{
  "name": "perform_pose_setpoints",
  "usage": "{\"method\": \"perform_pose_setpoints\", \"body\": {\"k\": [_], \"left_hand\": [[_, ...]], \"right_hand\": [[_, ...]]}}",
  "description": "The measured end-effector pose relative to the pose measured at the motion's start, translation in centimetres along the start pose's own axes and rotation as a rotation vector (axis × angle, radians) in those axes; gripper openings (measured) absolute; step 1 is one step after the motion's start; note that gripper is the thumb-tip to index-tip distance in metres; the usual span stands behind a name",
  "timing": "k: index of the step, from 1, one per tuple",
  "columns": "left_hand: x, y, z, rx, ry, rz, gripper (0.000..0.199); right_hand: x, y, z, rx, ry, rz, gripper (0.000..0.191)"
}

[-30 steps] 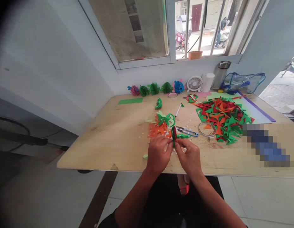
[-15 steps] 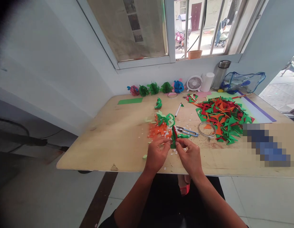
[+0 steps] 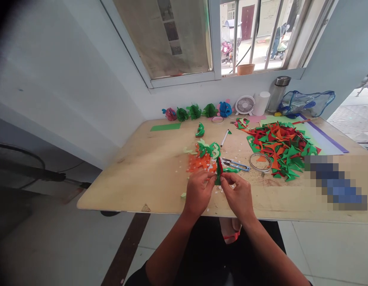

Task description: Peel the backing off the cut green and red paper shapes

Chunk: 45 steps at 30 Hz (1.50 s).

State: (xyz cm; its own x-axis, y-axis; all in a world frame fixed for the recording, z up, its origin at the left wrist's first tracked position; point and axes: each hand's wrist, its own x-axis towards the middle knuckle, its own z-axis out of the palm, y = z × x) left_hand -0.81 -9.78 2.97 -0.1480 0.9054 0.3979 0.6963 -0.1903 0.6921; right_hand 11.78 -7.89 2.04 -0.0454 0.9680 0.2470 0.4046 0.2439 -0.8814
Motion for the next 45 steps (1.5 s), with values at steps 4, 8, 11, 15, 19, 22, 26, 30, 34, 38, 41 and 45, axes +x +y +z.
{"method": "perform_pose_setpoints", "body": {"k": [4, 8, 11, 15, 19, 22, 26, 30, 34, 38, 41, 45], "left_hand": [[-0.3, 0.2, -0.1, 0.018, 0.047, 0.002, 0.012], [-0.5, -0.1, -0.6, -0.107, 0.096, -0.07, 0.013], [-0.8, -0.7, -1.2, -0.157, 0.076, -0.154, 0.014], [-0.8, -1.4, -1.9, -0.224, -0.001, -0.248, 0.01], [-0.6, -1.4, -2.4, -0.549, -0.027, -0.36, 0.018], [-0.5, -0.9, -2.5, -0.753, -0.031, -0.435, 0.016], [-0.5, -0.2, -2.2, -0.95, -0.112, -0.506, 0.019], [-0.5, -0.1, -1.6, -0.996, -0.066, -0.527, 0.014], [-0.4, -0.4, -1.0, -0.939, 0.018, -0.515, 0.01], [-0.4, -0.5, -0.5, -0.85, 0.055, -0.465, 0.007], [-0.6, -0.4, -0.4, -0.738, 0.081, -0.396, 0.004], [-0.7, -0.2, -0.5, -0.703, 0.105, -0.35, 0.003]], "right_hand": [[-0.2, 0.0, 0.0, 0.067, 0.001, 0.025, 0.019], [-0.4, 0.0, 0.0, 0.334, -0.035, 0.18, 0.02], [-0.6, -0.2, -0.2, 0.535, -0.091, 0.272, 0.02], [-0.8, -0.5, -0.4, 0.605, -0.08, 0.301, 0.02], [-1.0, -0.7, -0.5, 0.602, -0.093, 0.293, 0.023], [-1.2, -1.2, -0.6, 0.591, -0.105, 0.283, 0.024], [-1.4, -1.8, -0.5, 0.624, -0.174, 0.283, 0.021], [-1.2, -1.6, -0.2, 0.608, -0.159, 0.285, 0.021], [-1.0, -1.1, 0.1, 0.546, -0.148, 0.259, 0.021], [-0.8, -0.8, 0.5, 0.456, -0.161, 0.192, 0.02], [-0.6, -0.6, 0.7, 0.387, -0.154, 0.136, 0.016], [-0.4, -0.4, 0.8, 0.362, -0.152, 0.12, 0.012]]}}
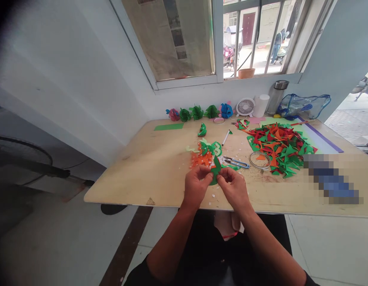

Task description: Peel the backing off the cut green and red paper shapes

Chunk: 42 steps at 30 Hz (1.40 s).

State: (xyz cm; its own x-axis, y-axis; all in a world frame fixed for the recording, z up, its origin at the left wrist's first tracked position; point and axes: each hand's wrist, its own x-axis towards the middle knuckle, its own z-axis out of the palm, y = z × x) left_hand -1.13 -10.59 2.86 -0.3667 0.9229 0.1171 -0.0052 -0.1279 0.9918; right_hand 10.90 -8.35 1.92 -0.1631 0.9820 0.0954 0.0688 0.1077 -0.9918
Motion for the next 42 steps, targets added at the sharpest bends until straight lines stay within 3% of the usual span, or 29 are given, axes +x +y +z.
{"method": "perform_pose_setpoints", "body": {"k": [8, 28, 38, 42], "left_hand": [[-0.1, 0.3, 0.2, -0.213, 0.012, -0.138, 0.008], [-1.7, 0.3, 0.2, -0.207, -0.051, -0.042, 0.009], [-1.3, 0.2, 0.3, -0.229, -0.061, -0.067, 0.012], [-1.2, 0.5, 0.2, -0.257, -0.105, -0.175, 0.018]], "right_hand": [[-0.5, 0.2, -0.7, 0.031, -0.063, 0.033, 0.014], [-2.4, -2.3, -0.2, 0.162, 0.035, 0.06, 0.018], [-1.9, -2.1, -0.4, 0.211, 0.023, 0.169, 0.022], [-1.3, -1.6, -0.6, 0.202, 0.057, 0.13, 0.023]]}}
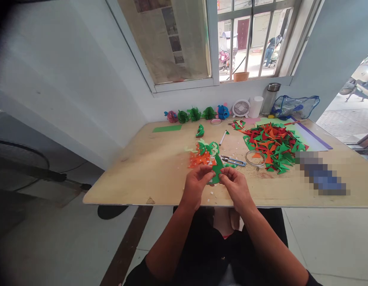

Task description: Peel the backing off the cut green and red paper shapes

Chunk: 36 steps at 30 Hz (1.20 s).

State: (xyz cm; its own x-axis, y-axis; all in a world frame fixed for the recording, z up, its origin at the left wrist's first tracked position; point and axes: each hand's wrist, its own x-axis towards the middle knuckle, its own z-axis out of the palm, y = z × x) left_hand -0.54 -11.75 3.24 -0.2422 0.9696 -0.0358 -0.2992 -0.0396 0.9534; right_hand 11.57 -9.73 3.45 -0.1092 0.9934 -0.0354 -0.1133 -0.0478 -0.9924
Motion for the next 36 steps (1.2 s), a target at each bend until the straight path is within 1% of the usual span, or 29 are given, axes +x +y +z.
{"method": "perform_pose_setpoints", "body": {"k": [3, 5, 7, 10, 12, 14, 16, 18, 21, 22, 24, 26, 28, 31, 36], "left_hand": [[-0.3, 0.0, -0.2, -0.007, -0.041, -0.071, 0.023], [-0.4, -0.1, -0.3, 0.008, -0.017, -0.071, 0.018], [-0.4, -0.2, -0.3, 0.006, 0.02, -0.056, 0.015], [-0.1, -0.5, -0.3, -0.016, 0.06, -0.024, 0.015], [0.2, -0.8, -0.4, -0.022, 0.064, 0.003, 0.014], [0.3, -1.2, -0.4, -0.006, 0.054, 0.032, 0.013], [0.4, -1.6, -0.5, 0.044, 0.045, 0.065, 0.011], [0.2, -1.8, -0.7, 0.152, 0.075, 0.135, 0.012], [-0.2, -1.9, -0.8, 0.415, 0.186, 0.338, 0.013], [-0.4, -1.9, -0.8, 0.501, 0.207, 0.408, 0.012], [-0.5, -1.9, -0.7, 0.627, 0.204, 0.507, 0.013], [-0.5, -1.9, -0.7, 0.693, 0.181, 0.545, 0.016], [-0.3, -2.1, -0.6, 0.723, 0.166, 0.545, 0.017], [0.0, -2.2, -0.6, 0.699, 0.134, 0.517, 0.019], [0.3, -1.5, -0.9, 0.597, 0.052, 0.402, 0.018]], "right_hand": [[0.4, 0.2, -0.3, 0.009, 0.044, -0.048, 0.023], [0.6, 0.4, -0.5, -0.001, 0.052, -0.067, 0.024], [0.7, 0.5, -0.5, 0.012, 0.046, -0.056, 0.026], [0.7, 0.8, -0.4, 0.073, -0.032, 0.028, 0.028], [0.7, 1.0, -0.1, 0.099, -0.101, 0.065, 0.025], [0.6, 1.2, 0.1, 0.095, -0.122, 0.05, 0.021], [0.7, 1.4, 0.4, 0.067, -0.1, 0.011, 0.02], [0.7, 1.5, 0.5, 0.038, -0.086, -0.017, 0.019], [0.8, 1.8, 0.5, 0.003, -0.072, -0.048, 0.019], [0.9, 1.9, 0.4, -0.013, -0.063, -0.059, 0.019], [1.0, 2.2, 0.3, -0.056, -0.044, -0.086, 0.019], [1.1, 2.4, 0.2, -0.095, -0.036, -0.115, 0.018], [1.2, 2.6, 0.2, -0.106, -0.045, -0.13, 0.016], [1.3, 2.6, 0.1, -0.095, -0.06, -0.129, 0.012], [1.5, 2.6, -0.1, -0.105, -0.095, -0.122, 0.012]]}}
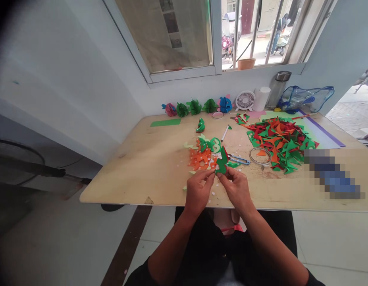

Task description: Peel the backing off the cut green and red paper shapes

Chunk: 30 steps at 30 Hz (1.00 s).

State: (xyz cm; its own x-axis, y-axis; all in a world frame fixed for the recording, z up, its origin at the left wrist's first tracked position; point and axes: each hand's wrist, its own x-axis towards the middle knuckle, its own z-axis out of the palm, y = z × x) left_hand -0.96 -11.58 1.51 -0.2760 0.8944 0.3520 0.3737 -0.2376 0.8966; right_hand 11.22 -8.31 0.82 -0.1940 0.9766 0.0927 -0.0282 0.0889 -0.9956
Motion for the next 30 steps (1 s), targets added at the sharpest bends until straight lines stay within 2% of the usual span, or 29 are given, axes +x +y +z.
{"method": "perform_pose_setpoints", "body": {"k": [8, 14, 21, 25, 30], "left_hand": [[1.07, -0.19, -0.81, -0.106, -0.1, -0.175, 0.015], [1.03, -0.21, -0.81, -0.153, -0.096, -0.23, 0.016], [1.03, -0.33, -0.33, -0.174, -0.042, -0.259, 0.016], [0.88, -0.66, -0.32, -0.147, -0.076, -0.208, 0.019], [1.0, -0.43, -0.83, 0.017, -0.114, -0.085, 0.017]], "right_hand": [[0.4, 0.0, -0.56, -0.14, -0.048, 0.002, 0.019], [0.27, -0.19, -0.39, -0.281, -0.022, -0.043, 0.02], [0.35, -0.02, -0.13, -0.252, 0.001, -0.039, 0.024], [0.5, 0.2, -0.13, -0.202, 0.005, -0.012, 0.023], [0.73, 0.45, -0.35, -0.144, -0.025, 0.016, 0.019]]}}
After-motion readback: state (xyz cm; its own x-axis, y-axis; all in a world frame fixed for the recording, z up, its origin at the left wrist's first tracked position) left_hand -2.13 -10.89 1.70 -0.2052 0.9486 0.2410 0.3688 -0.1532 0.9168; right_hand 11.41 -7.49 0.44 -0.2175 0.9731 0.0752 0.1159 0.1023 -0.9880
